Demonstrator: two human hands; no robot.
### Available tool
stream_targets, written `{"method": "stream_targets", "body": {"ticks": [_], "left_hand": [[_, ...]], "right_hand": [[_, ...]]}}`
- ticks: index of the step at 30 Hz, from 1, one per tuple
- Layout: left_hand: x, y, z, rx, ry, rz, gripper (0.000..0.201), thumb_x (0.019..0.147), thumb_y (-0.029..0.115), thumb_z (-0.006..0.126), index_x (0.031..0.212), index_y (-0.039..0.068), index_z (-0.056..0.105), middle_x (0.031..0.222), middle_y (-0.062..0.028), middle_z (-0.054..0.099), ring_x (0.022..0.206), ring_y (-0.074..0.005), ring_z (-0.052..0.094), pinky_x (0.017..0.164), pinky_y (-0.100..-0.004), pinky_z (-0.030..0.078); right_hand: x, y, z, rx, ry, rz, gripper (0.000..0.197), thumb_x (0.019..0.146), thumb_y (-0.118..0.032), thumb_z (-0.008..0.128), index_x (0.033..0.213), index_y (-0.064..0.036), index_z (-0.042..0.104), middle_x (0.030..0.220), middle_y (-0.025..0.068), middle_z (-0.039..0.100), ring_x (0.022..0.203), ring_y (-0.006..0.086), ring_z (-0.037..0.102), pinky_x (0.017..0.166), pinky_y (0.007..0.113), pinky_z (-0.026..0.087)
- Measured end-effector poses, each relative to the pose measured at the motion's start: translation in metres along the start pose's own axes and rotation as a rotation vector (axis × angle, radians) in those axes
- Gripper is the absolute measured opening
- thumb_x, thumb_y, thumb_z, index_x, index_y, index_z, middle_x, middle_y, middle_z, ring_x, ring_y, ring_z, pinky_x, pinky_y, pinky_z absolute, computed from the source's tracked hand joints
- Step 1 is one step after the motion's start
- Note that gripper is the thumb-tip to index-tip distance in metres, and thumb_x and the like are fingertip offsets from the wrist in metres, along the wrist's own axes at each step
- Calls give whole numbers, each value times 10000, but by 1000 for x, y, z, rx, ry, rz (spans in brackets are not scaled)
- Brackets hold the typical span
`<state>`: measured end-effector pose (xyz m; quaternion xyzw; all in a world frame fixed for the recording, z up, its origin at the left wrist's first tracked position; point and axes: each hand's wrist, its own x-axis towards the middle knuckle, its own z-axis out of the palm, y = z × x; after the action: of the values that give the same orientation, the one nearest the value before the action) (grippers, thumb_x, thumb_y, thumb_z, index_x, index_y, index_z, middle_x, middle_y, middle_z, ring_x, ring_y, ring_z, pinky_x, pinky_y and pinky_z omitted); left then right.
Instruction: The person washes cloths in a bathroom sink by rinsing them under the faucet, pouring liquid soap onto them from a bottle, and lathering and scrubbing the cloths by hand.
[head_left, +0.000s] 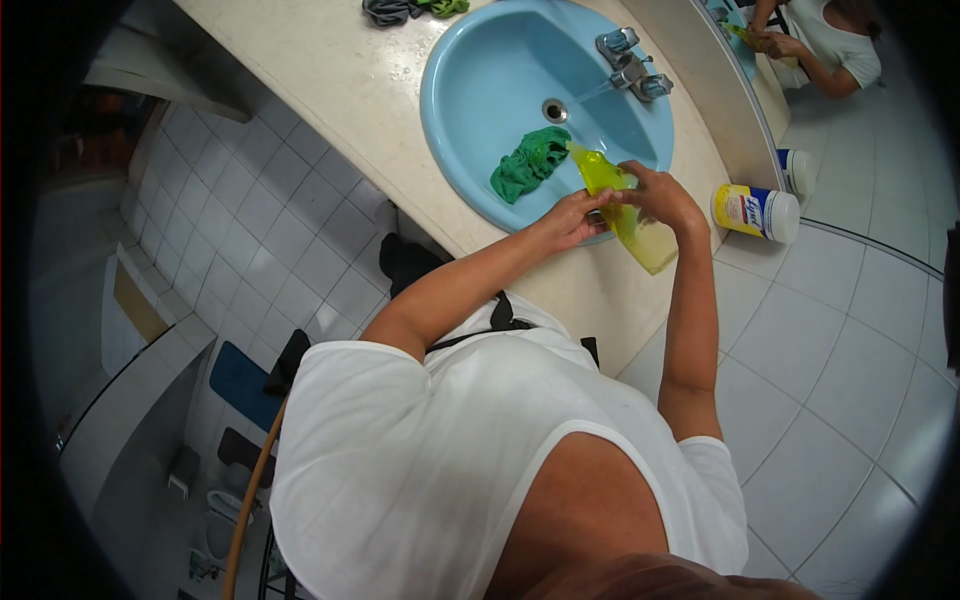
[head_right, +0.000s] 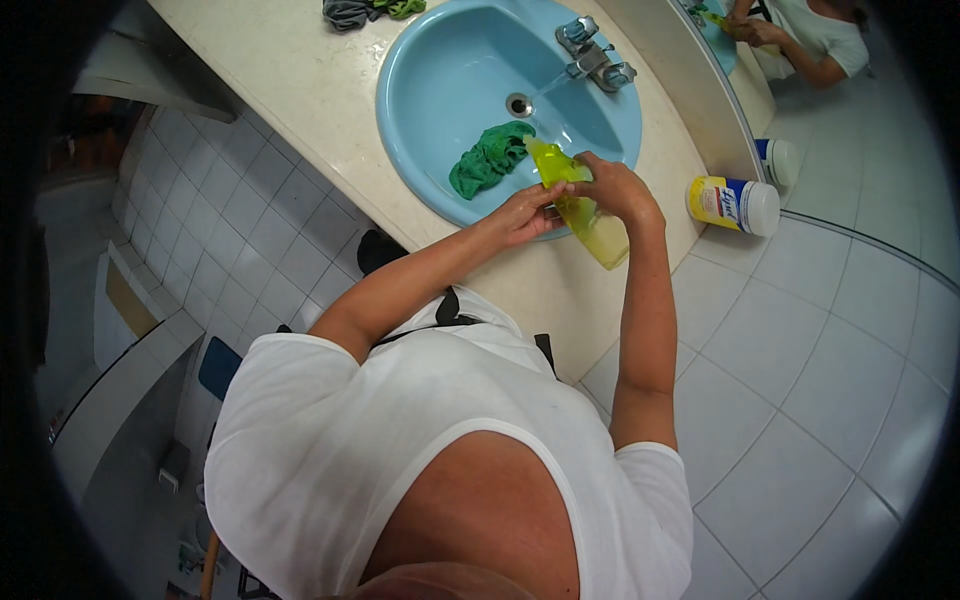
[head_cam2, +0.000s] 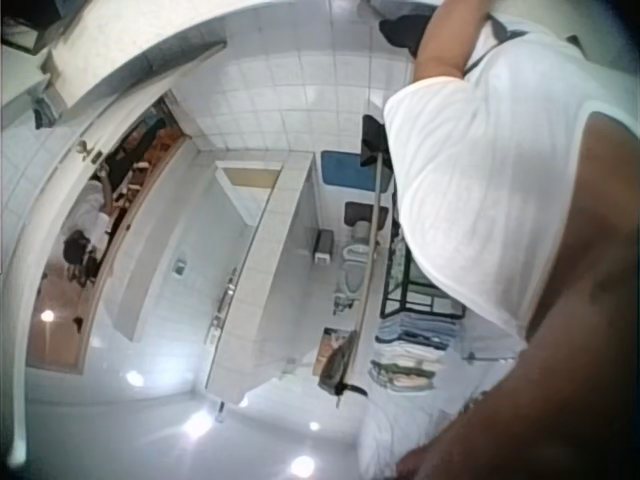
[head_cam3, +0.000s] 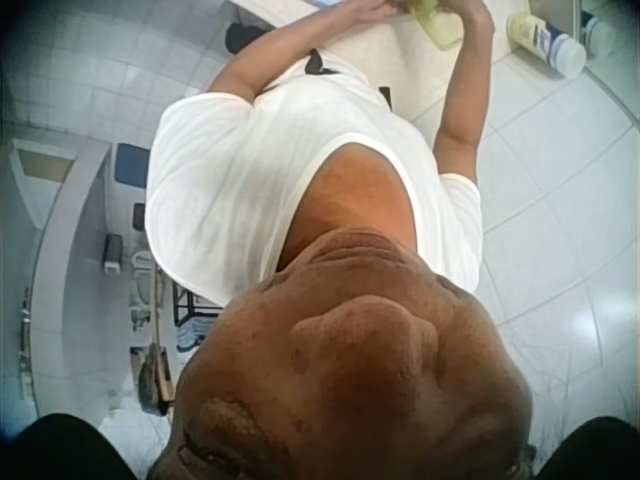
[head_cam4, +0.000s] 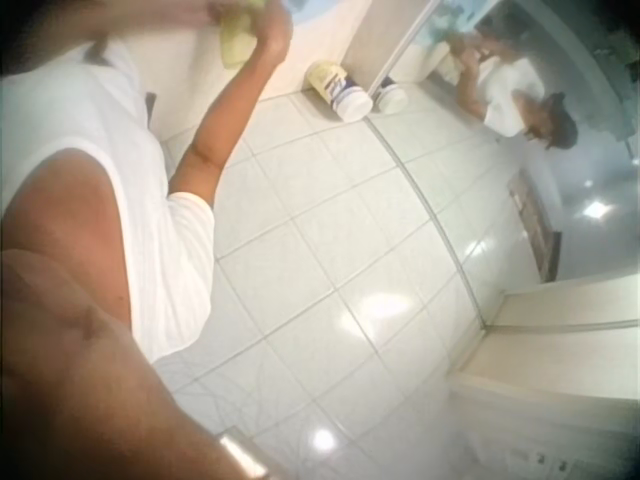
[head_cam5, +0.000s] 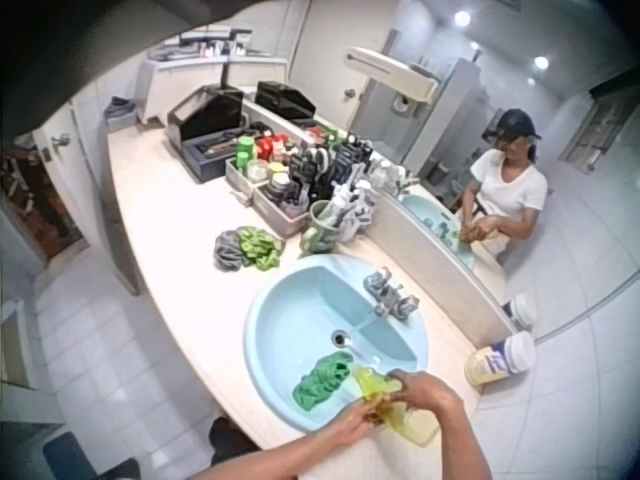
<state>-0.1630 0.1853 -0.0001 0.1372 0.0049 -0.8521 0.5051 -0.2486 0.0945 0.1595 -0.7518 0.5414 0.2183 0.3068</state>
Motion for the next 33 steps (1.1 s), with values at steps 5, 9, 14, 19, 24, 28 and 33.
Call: {"method": "stream_targets", "body": {"ticks": [5, 9, 14, 19, 24, 28, 33], "left_hand": [[4, -1, -4, 17, 6, -11, 334, 912, 277, 539, 1172, 75, 479, 1121, -36, 525, 1032, -180, 538, 921, -377, 449], [-1, 3, -3, 27, 37, -16, 346, 913, 280, 537, 1187, 78, 471, 1142, -36, 517, 1031, -178, 534, 921, -376, 440], [-21, 6, 4, 31, 45, 4, 381, 906, 276, 548, 1217, 79, 450, 1158, -37, 508, 1046, -176, 525, 931, -380, 433], [-46, 4, 7, 25, 39, -27, 395, 895, 275, 564, 1223, 84, 454, 1171, -39, 505, 1073, -177, 514, 936, -370, 438], [-51, -7, 8, -1, 75, -45, 376, 895, 285, 562, 1199, 81, 481, 1171, -32, 506, 1069, -167, 519, 934, -355, 443], [-40, -4, 9, 32, -7, -8, 377, 897, 296, 558, 1197, 79, 484, 1147, -29, 522, 1059, -158, 522, 924, -347, 449], [-35, 32, 23, 556, -5, -5, 445, 889, 325, 573, 1231, 60, 466, 1141, -42, 538, 1022, -172, 539, 879, -345, 471]], "right_hand": [[2, -4, 2, -43, 35, 42, 482, 765, -298, 676, 1170, -78, 537, 806, 188, 649, 641, 292, 632, 625, 389, 489], [-2, -13, 2, -44, 64, 52, 467, 762, -274, 679, 1162, -72, 547, 814, 190, 649, 647, 289, 633, 614, 384, 492], [-3, -13, 6, 0, 54, -20, 460, 760, -237, 678, 1178, -94, 550, 823, 185, 649, 641, 279, 631, 612, 378, 497], [-14, -31, 3, 12, -113, -63, 437, 778, -141, 657, 1195, -96, 533, 864, 172, 645, 633, 239, 625, 572, 340, 519], [-18, -28, 4, 11, -148, -74, 446, 772, -144, 661, 1196, -97, 530, 869, 175, 643, 644, 246, 627, 578, 342, 520], [-24, -25, 3, 22, -71, -20, 481, 761, -155, 671, 1213, -105, 514, 872, 171, 641, 649, 241, 619, 582, 342, 515], [-33, 10, 17, 330, 52, -62, 532, 748, -192, 693, 1239, -121, 500, 904, 158, 624, 698, 215, 608, 626, 327, 499]]}}
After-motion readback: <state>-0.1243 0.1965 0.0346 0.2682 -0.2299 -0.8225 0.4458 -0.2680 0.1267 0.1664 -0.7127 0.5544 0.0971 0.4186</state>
